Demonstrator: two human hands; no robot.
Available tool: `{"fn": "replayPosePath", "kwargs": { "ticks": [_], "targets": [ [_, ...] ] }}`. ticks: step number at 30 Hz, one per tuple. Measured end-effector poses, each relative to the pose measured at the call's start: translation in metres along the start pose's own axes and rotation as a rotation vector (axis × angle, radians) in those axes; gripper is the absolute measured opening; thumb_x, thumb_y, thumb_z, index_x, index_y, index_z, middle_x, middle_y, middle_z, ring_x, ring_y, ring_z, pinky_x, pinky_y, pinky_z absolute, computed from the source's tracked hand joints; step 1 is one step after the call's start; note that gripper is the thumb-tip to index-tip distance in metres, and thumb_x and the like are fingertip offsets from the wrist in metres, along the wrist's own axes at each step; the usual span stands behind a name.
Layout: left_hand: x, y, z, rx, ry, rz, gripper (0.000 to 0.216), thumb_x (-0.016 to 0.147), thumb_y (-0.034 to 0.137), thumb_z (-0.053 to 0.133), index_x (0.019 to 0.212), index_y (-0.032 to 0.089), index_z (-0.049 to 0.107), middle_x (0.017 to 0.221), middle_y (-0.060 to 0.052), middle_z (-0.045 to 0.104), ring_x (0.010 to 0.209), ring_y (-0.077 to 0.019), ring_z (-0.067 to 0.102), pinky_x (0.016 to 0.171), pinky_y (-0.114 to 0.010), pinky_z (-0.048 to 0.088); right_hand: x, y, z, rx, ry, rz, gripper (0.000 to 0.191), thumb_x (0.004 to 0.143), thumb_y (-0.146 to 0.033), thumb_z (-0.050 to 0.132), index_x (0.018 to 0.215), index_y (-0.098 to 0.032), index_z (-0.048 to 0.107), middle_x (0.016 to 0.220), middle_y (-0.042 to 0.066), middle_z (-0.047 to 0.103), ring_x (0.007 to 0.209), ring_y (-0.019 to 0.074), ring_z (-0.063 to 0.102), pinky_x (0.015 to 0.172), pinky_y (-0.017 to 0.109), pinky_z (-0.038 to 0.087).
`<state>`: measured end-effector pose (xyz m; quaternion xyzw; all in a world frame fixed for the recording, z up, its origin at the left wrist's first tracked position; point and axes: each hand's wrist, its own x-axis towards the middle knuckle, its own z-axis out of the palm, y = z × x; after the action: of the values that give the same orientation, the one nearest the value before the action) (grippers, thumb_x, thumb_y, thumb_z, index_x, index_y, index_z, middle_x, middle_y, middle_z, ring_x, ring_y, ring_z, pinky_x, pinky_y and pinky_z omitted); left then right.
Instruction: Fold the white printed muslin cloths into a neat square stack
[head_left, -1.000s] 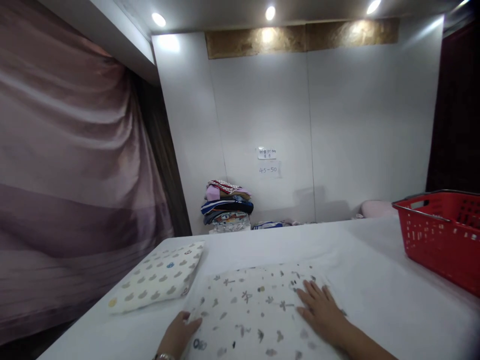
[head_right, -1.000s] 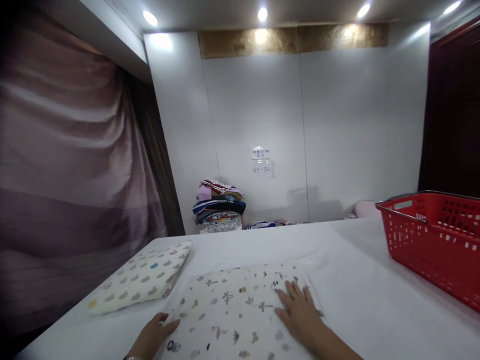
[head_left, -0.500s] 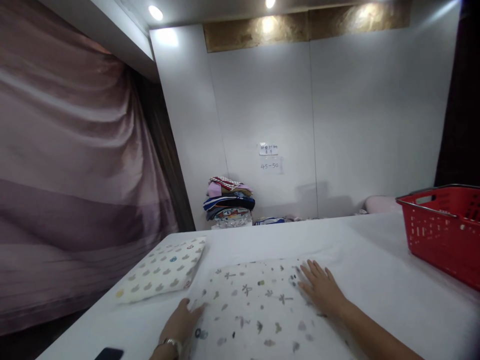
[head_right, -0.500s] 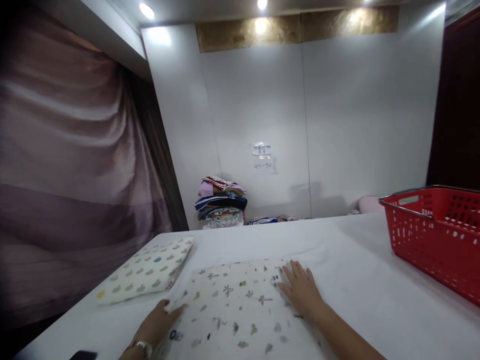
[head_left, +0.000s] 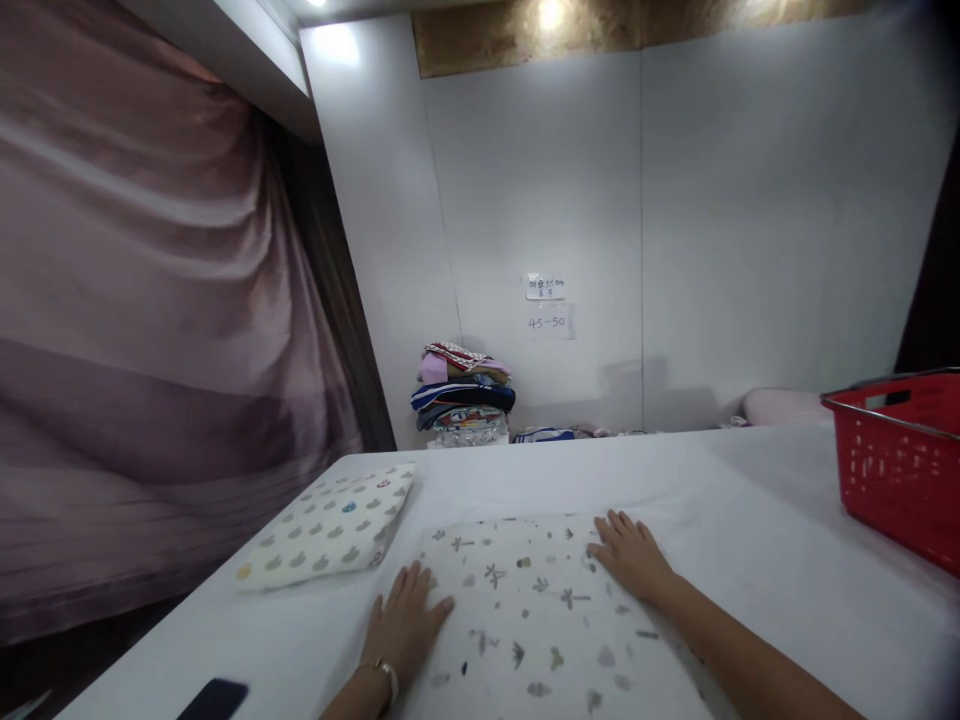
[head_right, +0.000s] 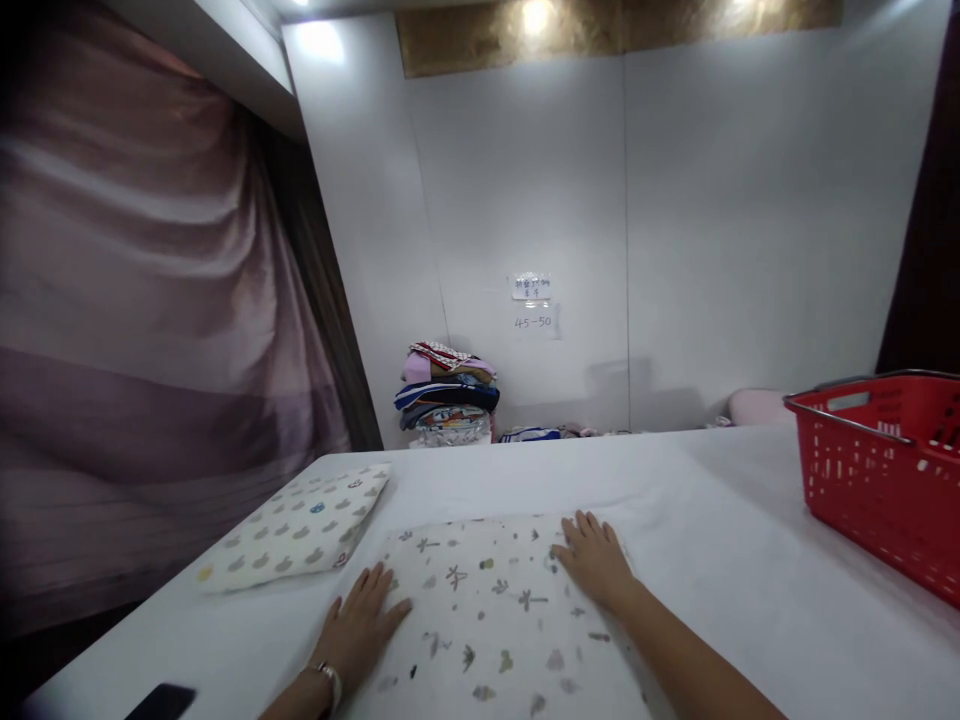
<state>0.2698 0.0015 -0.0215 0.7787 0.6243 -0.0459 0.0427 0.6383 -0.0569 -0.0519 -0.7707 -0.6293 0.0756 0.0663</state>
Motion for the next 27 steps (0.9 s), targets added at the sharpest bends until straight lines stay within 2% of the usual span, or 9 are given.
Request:
{"fn": "replayPosePath", "kwargs": {
  "ticks": [3, 6, 8, 11, 14, 18, 21, 24, 27],
  "targets": [
    [0.013, 0.022, -0.014, 0.007, -0.007, 0.036, 0.059, 0.083, 0.051, 0.027, 0.134, 0.025, 0.04, 0.149, -0.005, 0.017, 0.137, -0.0305, 0.008, 0.104, -0.058, 0.011, 0.01, -0.02, -0.012, 0.012, -0.004, -0.035, 0.067, 0.087, -0.059, 0.019, 0.141, -0.022, 0.028, 0.149, 0.008, 0.015, 0.137, 0.0263, 0.006, 0.107, 0.045, 0.005],
    [0.037, 0.042, -0.018, -0.033, 0.073, 0.063, 0.07, 0.083, 0.058, 0.022, 0.139, 0.018, 0.031, 0.149, -0.006, 0.013, 0.138, -0.0265, 0.006, 0.108, -0.051, 0.007, 0.023, -0.037, -0.02, 0.022, -0.046, -0.111, 0.069, 0.086, -0.061, 0.016, 0.142, -0.021, 0.026, 0.15, 0.008, 0.012, 0.137, 0.0254, 0.004, 0.107, 0.045, 0.003],
    [0.054, 0.045, -0.014, -0.044, 0.087, 0.055, 0.074, 0.082, 0.059, 0.021, 0.14, 0.014, 0.029, 0.149, -0.008, 0.013, 0.137, -0.0269, 0.006, 0.109, -0.05, 0.005, 0.03, -0.039, -0.018, 0.027, -0.079, -0.113, 0.07, 0.086, -0.062, 0.016, 0.141, -0.02, 0.027, 0.149, 0.009, 0.014, 0.136, 0.0262, 0.006, 0.107, 0.047, 0.004],
    [0.071, 0.036, 0.0, -0.06, 0.077, 0.04, 0.075, 0.081, 0.059, 0.022, 0.14, 0.013, 0.028, 0.148, -0.01, 0.017, 0.137, -0.0284, 0.009, 0.109, -0.05, 0.003, 0.035, -0.029, -0.008, 0.034, -0.078, -0.088, 0.071, 0.085, -0.063, 0.016, 0.141, -0.021, 0.027, 0.149, 0.008, 0.017, 0.136, 0.0265, 0.008, 0.107, 0.048, 0.004],
    [0.076, 0.029, 0.008, -0.074, 0.087, 0.053, 0.075, 0.081, 0.059, 0.024, 0.14, 0.013, 0.028, 0.148, -0.011, 0.019, 0.137, -0.0285, 0.01, 0.109, -0.049, 0.002, 0.037, -0.022, -0.001, 0.047, -0.046, -0.103, 0.072, 0.085, -0.064, 0.015, 0.142, -0.022, 0.026, 0.149, 0.007, 0.017, 0.136, 0.0255, 0.009, 0.107, 0.048, 0.004],
    [0.074, 0.026, -0.002, -0.077, 0.06, 0.065, 0.067, 0.083, 0.054, 0.025, 0.138, 0.016, 0.033, 0.147, -0.011, 0.021, 0.136, -0.0286, 0.014, 0.108, -0.051, 0.007, 0.036, -0.023, -0.008, 0.063, -0.075, -0.084, 0.071, 0.085, -0.063, 0.017, 0.141, -0.021, 0.027, 0.148, 0.007, 0.019, 0.136, 0.0257, 0.012, 0.107, 0.048, 0.007],
    [0.07, 0.017, -0.008, -0.063, 0.073, 0.083, 0.06, 0.085, 0.051, 0.026, 0.135, 0.02, 0.038, 0.147, -0.009, 0.021, 0.137, -0.0276, 0.012, 0.107, -0.052, 0.009, 0.029, -0.013, -0.014, 0.042, -0.058, -0.056, 0.073, 0.084, -0.065, 0.017, 0.141, -0.021, 0.027, 0.148, 0.007, 0.017, 0.136, 0.0258, 0.009, 0.108, 0.048, 0.006],
    [0.065, 0.004, -0.003, -0.036, 0.096, 0.054, 0.066, 0.083, 0.054, 0.026, 0.138, 0.017, 0.033, 0.149, -0.009, 0.015, 0.137, -0.0271, 0.007, 0.108, -0.051, 0.006, 0.016, 0.009, -0.007, -0.022, 0.003, 0.007, 0.075, 0.083, -0.065, 0.019, 0.141, -0.018, 0.029, 0.148, 0.008, 0.018, 0.136, 0.0275, 0.008, 0.107, 0.05, 0.005],
    [0.064, -0.001, 0.007, -0.059, 0.08, 0.007, 0.076, 0.081, 0.059, 0.024, 0.141, 0.011, 0.024, 0.15, -0.009, 0.01, 0.138, -0.0272, 0.003, 0.109, -0.049, 0.008, 0.007, 0.025, 0.003, -0.008, 0.009, 0.045, 0.071, 0.085, -0.063, 0.018, 0.141, -0.021, 0.026, 0.149, 0.004, 0.016, 0.137, 0.0251, 0.007, 0.107, 0.049, 0.009]
  ]
}}
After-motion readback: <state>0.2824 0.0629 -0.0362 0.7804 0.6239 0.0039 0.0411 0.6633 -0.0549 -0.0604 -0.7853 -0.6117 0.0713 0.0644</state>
